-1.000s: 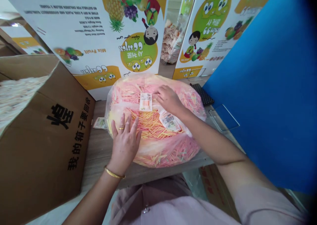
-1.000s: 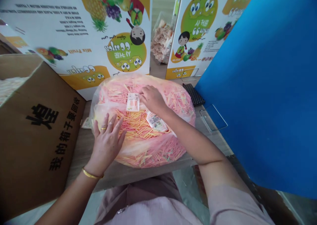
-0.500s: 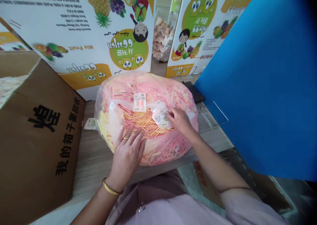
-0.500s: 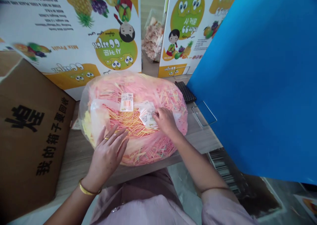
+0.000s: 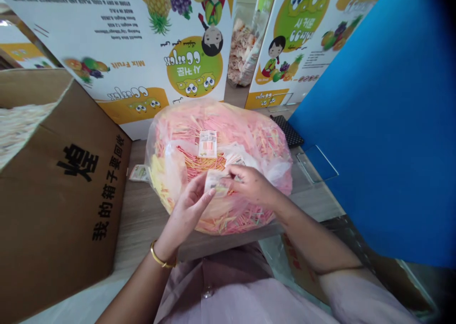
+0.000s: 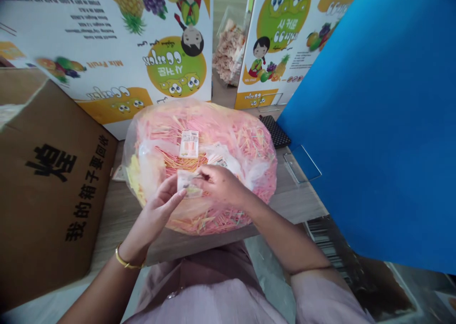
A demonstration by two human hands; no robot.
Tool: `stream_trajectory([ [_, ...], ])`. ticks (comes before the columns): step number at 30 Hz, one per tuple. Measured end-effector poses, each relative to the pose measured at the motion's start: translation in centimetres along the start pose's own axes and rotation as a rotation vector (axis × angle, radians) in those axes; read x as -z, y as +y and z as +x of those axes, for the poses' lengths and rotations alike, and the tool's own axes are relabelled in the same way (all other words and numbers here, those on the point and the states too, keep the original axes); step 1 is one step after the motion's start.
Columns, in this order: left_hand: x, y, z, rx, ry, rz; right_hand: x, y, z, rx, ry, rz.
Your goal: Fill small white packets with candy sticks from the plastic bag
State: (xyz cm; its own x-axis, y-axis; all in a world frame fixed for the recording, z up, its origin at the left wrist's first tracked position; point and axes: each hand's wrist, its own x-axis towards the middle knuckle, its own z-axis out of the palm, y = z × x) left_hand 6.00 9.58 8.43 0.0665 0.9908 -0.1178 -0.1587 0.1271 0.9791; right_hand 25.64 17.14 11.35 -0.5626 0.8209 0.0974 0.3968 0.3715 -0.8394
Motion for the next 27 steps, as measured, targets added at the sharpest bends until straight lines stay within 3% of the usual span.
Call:
stream_trajectory([
  [2, 0.4, -0.3, 0.0, 0.031, 0.039, -0.029, -0.8, 0.3, 0.9, 0.019, -0.082, 0.021],
  [6, 1.9, -0.9, -0.5, 0.02, 0.331, -0.265, -0.9, 1.9, 2.8, -0.044, 0.052, -0.327],
  [10, 3.1, -0.9, -0.8, -0.037, 0.515, -0.392, -2.5, 2.0, 4.1, 0.002, -0.122, -0.603],
  [13, 3.0, -0.9, -0.7, -0.053, 0.535, -0.424, -5.2, 1.3, 5.2, 0.078, -0.136, -0.682],
  [18, 2.5, -1.3, -0.5, -0.082, 0.52, -0.444, -9.0, 0.3, 7.9, 0.053, -0.132, -0.719],
  [21, 2.4, -1.4, -0.4, -0.083, 0.542, -0.457, -9.5, -0.3, 9.1, -0.011, -0.189, -0.681],
  [27, 2.2, -1.6, -0.4, -0.085, 0.504, -0.43, -8.3, -1.9, 10.0, -0.052, -0.29, -0.717],
])
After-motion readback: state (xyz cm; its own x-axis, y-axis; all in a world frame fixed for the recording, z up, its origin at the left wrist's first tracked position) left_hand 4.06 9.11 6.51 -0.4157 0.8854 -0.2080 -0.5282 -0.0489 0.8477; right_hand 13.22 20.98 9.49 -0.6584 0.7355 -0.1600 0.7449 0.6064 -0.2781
